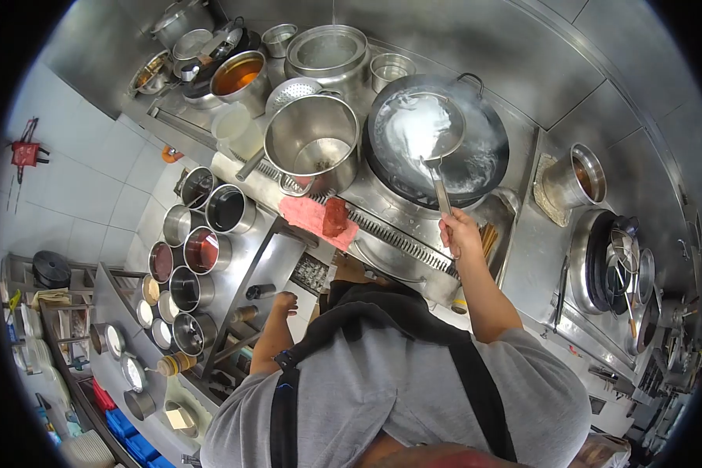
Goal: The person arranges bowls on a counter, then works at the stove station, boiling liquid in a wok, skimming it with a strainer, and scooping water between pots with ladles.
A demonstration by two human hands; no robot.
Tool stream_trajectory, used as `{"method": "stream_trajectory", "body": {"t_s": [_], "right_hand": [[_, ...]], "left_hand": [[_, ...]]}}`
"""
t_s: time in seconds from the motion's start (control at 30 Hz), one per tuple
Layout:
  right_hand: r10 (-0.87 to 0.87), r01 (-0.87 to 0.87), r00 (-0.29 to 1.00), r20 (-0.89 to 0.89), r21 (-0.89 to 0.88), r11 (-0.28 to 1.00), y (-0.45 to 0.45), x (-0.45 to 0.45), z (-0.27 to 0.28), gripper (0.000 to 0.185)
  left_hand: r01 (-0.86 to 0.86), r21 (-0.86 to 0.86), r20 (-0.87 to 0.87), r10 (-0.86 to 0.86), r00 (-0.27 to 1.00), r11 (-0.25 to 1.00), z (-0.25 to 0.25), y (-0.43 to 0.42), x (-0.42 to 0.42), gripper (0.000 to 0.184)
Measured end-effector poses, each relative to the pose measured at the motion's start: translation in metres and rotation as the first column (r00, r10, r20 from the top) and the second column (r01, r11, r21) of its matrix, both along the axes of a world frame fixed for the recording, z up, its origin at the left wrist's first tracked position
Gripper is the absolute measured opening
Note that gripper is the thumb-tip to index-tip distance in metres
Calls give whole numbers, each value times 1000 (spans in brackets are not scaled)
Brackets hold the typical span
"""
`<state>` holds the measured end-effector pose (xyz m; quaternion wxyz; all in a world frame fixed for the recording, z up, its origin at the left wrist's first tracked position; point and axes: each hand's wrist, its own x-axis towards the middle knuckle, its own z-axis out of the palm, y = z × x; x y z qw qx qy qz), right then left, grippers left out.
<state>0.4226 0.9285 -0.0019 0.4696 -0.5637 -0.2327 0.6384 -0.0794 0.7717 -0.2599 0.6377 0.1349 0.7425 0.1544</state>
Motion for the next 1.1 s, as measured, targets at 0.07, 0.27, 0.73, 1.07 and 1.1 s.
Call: {"method": "stream_trajectory", "body": {"t_s": [0.07,0.27,0.73,1.07,1.1], "right_hand": [[10,-9,1000,-20,33,999,10,1,2,9],[35,-29,997,-65,93,995,31,10,3,10],[-136,-9,629,765,182,983,24,178,38,15],[83,-128,831,551,45,991,31,155,-4,11],[64,-102,894,443,62,993,35,147,-6,11]], "left_hand": [[52,-26,-84,-54,995,998,4,7,6,13],[250,106,-112,-238,965,962,32,24,34,25],[356,-312,-133,-412,901,881,-38,-30,24,14],[900,80,-348,-834,427,428,11,49,79,17],[866,41,-288,-824,487,498,-2,58,83,18]]}}
